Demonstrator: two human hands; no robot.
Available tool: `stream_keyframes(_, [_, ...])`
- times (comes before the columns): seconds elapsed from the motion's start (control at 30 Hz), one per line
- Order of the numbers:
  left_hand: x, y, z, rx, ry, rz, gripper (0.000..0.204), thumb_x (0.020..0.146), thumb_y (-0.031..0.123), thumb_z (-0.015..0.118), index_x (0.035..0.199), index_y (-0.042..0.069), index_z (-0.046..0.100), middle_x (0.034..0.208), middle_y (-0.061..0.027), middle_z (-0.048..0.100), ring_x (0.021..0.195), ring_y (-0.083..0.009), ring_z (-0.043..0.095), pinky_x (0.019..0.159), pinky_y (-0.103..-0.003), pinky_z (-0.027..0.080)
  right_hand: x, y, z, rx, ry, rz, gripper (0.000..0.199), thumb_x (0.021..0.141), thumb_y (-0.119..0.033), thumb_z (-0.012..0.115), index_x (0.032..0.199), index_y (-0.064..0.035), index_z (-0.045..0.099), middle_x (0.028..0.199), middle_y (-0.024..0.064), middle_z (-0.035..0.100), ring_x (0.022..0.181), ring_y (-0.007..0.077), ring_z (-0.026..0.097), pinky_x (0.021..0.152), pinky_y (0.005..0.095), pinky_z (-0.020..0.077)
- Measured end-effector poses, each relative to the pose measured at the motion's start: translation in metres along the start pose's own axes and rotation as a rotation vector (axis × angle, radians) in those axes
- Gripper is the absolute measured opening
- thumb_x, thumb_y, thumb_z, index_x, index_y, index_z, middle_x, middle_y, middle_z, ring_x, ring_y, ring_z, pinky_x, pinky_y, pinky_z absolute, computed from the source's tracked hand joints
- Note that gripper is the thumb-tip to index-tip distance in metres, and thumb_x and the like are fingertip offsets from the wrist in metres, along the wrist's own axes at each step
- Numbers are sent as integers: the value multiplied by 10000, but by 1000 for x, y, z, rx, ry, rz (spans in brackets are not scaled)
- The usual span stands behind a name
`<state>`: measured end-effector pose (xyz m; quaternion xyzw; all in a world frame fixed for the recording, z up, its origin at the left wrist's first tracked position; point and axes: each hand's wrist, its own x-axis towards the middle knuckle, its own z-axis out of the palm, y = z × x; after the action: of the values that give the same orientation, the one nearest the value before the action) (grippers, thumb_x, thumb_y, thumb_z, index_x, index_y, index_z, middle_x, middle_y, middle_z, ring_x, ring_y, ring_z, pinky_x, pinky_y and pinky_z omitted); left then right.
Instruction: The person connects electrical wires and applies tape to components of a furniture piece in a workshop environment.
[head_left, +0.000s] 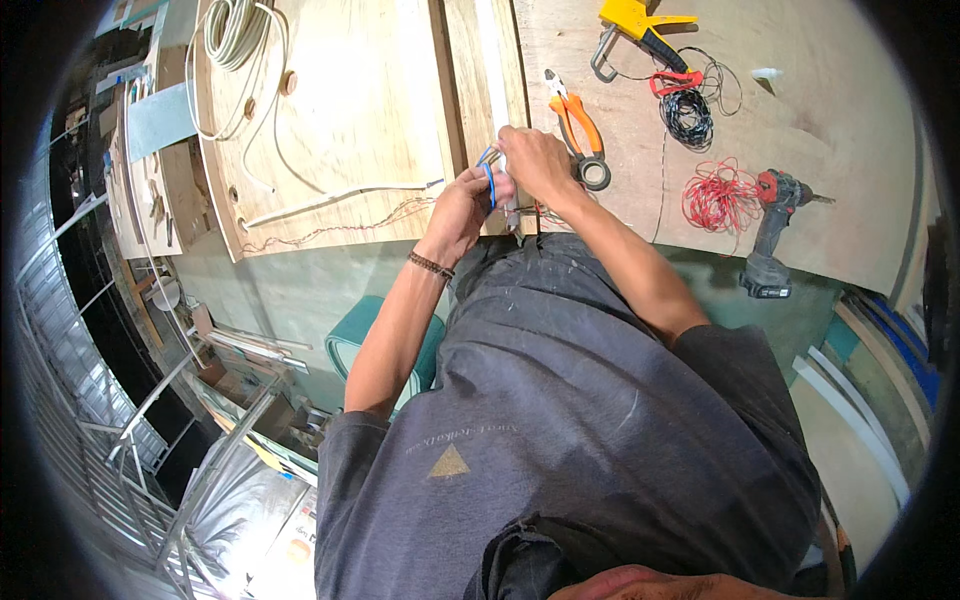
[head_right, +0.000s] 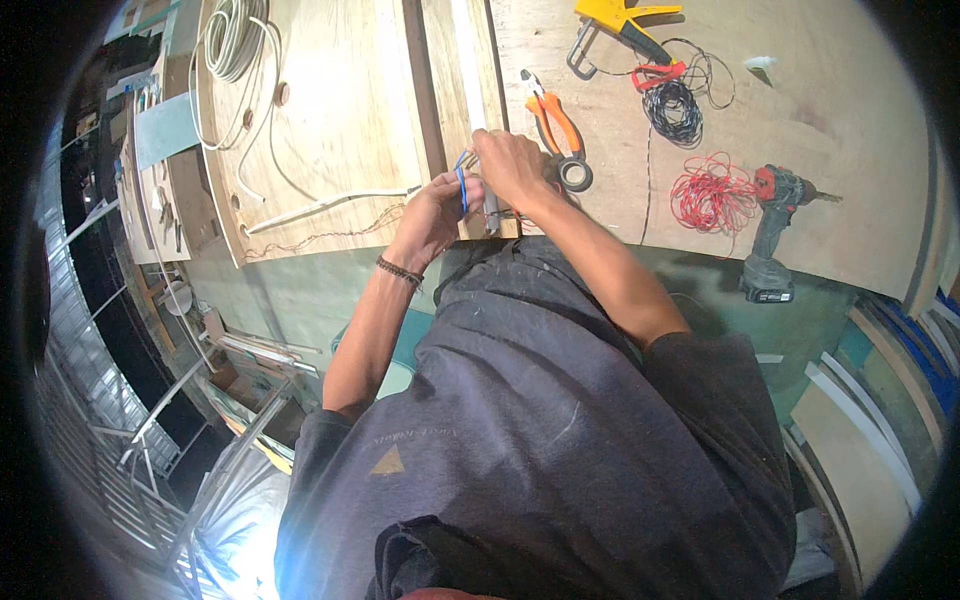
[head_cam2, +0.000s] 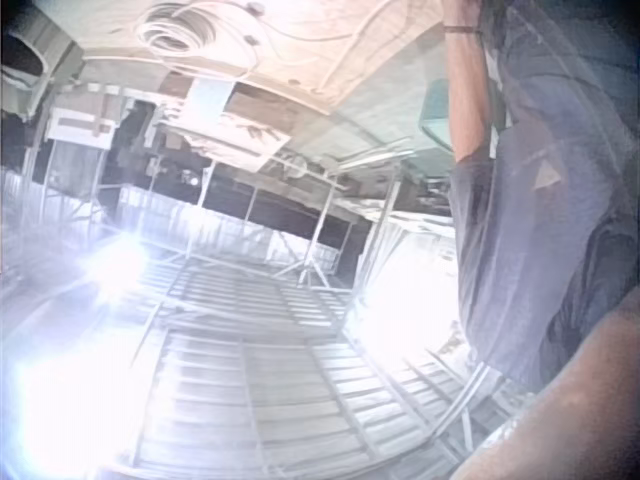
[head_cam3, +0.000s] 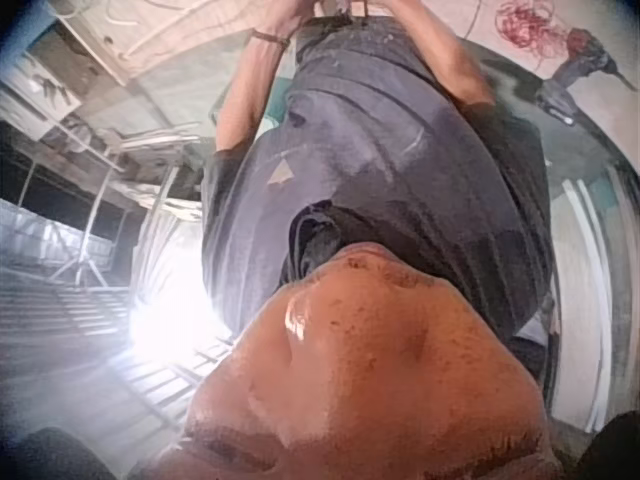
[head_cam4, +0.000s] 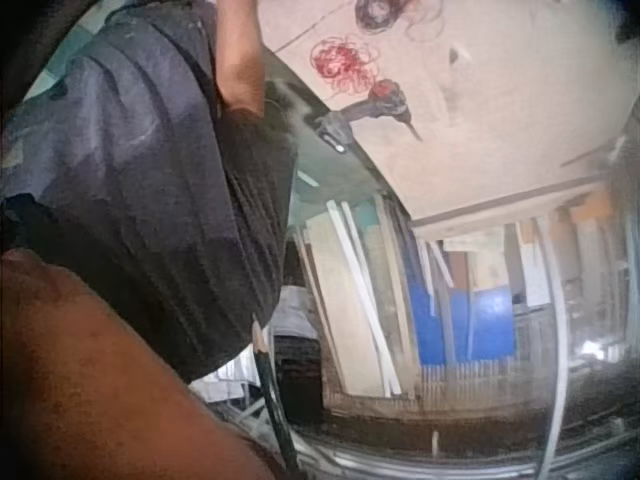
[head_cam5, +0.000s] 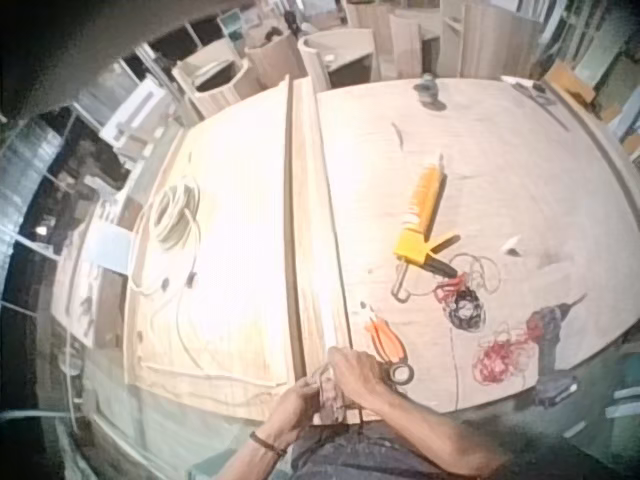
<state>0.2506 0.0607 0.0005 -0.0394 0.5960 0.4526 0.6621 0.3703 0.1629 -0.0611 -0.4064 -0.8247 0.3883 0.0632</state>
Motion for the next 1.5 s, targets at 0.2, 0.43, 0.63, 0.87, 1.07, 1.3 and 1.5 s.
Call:
stream_keyframes(0.2, [8, -27, -15, -232, 13, 144, 263, 1017, -17, 498, 1268, -52, 569, 1100, -101, 657, 1008, -164, 668, 908, -256, 578, 2, -11, 1, 217, 9, 213, 278, 938, -216, 581, 824, 11, 693, 871, 252, 710, 808, 414, 707, 687, 475, 554])
stream_keyframes(0.43, [5, -48, -2, -361, 120, 219, 284, 993, 15, 587, 1272, -31, 616, 1164, -88, 680, 999, -152, 678, 874, -249, 584, -17, -6, 13, 1131, -235, 651, 184, 963, -105, 584, 998, 35, 698, 917, 61, 681, 779, 124, 629, 701, 297, 557])
stream_keyframes(0.63, [15, -52, -1, -400, 92, 199, 302, 1007, 63, 595, 1301, 0, 618, 1111, -59, 689, 918, -130, 654, 755, -272, 554, -37, -11, 14, 1391, -77, 776, 172, 950, -75, 652, 1096, -1, 704, 933, 51, 700, 823, 133, 652, 787, 314, 576])
stream_keyframes(0.87, [25, -44, -1, -329, 126, 193, 331, 980, 42, 634, 1302, -27, 608, 1065, -89, 700, 874, -148, 671, 737, -267, 561, -58, -10, 24, 822, 66, 336, 280, 880, -87, 694, 1138, 18, 727, 941, 115, 721, 816, 172, 679, 726, 292, 536])
stream_keyframes(1.07, [33, -46, 13, -305, 208, 262, 330, 937, 22, 689, 1243, -79, 615, 1049, -142, 702, 895, -192, 690, 738, -297, 599, -66, -22, 7, 656, 117, 239, 261, 813, -159, 723, 1034, -25, 752, 866, 141, 702, 803, 278, 709, 723, 364, 552])
stream_keyframes(1.3, [41, -47, 8, 65, 368, 350, 221, 914, -5, 666, 1108, -110, 674, 945, -159, 736, 787, -190, 709, 707, -298, 598, -65, -19, 3, 516, 96, 233, 217, 850, -171, 699, 1005, -25, 737, 853, 202, 713, 776, 355, 712, 700, 413, 551])
stream_keyframes(1.5, [30, -22, -7, 197, 269, 192, 170, 905, -31, 647, 1045, -121, 679, 892, -132, 713, 733, -183, 685, 642, -299, 572, -67, -20, 0, 529, 20, 226, 191, 899, -167, 656, 1033, -40, 705, 841, 207, 721, 797, 388, 713, 700, 458, 543])
